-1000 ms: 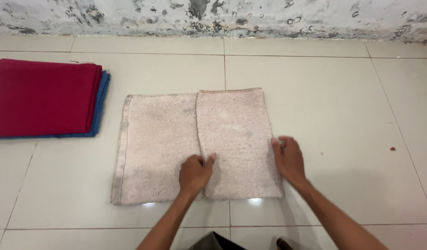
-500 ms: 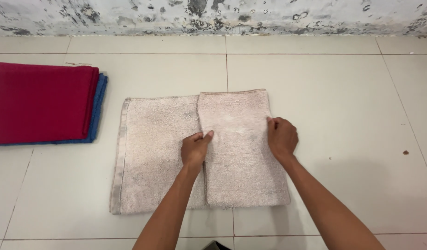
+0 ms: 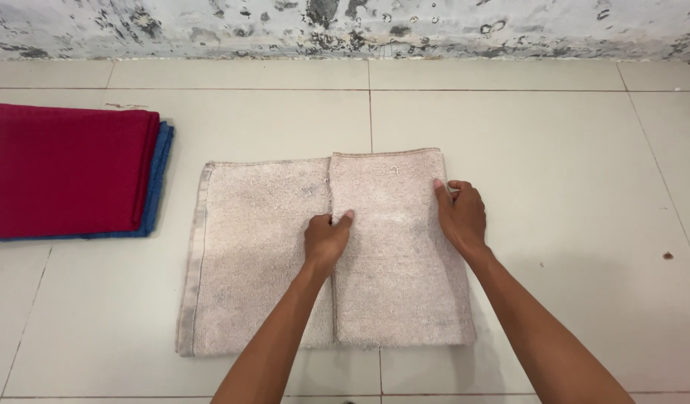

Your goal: The person folds a light-colored towel on a tiled floor, smoothing and aligning it into a compact rectangle. They then place the folded towel on a stack of other towels and begin to unfold a red towel.

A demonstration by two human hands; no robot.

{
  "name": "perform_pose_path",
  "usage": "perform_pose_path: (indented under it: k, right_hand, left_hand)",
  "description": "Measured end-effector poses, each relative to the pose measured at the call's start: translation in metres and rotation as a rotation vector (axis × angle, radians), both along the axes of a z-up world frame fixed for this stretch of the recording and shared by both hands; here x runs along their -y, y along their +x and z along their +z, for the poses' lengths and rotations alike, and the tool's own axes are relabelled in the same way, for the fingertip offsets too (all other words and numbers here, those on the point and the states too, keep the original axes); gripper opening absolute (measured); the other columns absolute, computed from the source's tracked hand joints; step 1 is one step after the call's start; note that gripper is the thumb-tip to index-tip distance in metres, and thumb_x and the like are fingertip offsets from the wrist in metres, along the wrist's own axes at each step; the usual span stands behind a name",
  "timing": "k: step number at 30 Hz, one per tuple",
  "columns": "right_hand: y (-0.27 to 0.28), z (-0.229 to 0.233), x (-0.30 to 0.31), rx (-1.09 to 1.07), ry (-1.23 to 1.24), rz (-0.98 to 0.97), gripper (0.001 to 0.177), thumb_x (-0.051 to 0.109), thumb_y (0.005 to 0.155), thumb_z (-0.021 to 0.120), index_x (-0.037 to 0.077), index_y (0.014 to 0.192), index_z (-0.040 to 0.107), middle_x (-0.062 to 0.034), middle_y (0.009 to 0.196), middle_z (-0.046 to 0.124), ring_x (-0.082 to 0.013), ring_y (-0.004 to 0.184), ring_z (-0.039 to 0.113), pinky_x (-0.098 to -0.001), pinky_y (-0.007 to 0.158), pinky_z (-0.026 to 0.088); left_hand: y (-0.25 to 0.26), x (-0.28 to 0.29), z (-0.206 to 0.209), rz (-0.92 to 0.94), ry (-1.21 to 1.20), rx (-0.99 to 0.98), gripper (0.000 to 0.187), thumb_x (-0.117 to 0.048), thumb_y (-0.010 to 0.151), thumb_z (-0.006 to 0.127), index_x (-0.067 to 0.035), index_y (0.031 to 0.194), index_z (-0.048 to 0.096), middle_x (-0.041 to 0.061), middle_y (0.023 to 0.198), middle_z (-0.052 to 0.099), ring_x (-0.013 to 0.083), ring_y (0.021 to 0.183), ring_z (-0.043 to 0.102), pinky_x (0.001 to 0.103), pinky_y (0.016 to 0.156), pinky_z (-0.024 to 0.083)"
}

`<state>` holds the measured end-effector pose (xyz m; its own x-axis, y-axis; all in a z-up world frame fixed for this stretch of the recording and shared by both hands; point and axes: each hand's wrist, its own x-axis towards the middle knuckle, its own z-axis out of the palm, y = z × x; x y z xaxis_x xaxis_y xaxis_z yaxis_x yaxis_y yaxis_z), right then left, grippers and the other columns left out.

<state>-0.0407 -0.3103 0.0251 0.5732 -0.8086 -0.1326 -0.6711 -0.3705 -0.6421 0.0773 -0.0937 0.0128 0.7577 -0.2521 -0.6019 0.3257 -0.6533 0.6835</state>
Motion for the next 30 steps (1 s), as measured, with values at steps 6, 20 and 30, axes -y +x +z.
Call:
perform_pose_path:
  k: [6,20,30]
  right_hand:
    - [0.016,-0.001,-0.003,0.023,-0.031,-0.032,0.054,0.044,0.103,0.056,-0.005,0.125,0.063,-0.0217,0.114,0.069,-0.0314,0.102,0.068,-0.0457,0.09,0.053]
    - [0.043,-0.022,-0.012,0.052,-0.52,0.374,0.058,0.034,0.105,0.051,0.004,0.154,0.041,-0.0272,0.162,0.03,-0.0419,0.149,0.03,-0.0583,0.12,0.024]
    - [0.038,-0.018,-0.021,-0.013,-0.646,0.387,0.058,0.041,0.106,0.044,0.01,0.155,0.042,-0.0229,0.166,0.024,-0.0406,0.155,0.019,-0.0581,0.123,0.013]
  left_hand:
    - [0.0,0.006,-0.016,-0.012,-0.168,0.05,0.057,-0.031,0.094,0.077,0.006,0.132,0.057,0.02,0.115,0.066,0.0229,0.095,0.064,0.038,0.088,0.051]
    - [0.066,0.055,0.01,0.185,-0.206,0.066,0.048,-0.024,0.087,0.076,-0.004,0.128,0.062,0.011,0.111,0.073,0.0221,0.099,0.074,0.033,0.092,0.059]
    - [0.014,0.041,-0.014,-0.315,-0.089,1.186,0.048,-0.033,0.112,0.035,-0.007,0.152,0.04,0.011,0.166,0.032,0.0317,0.156,0.035,0.048,0.131,0.026]
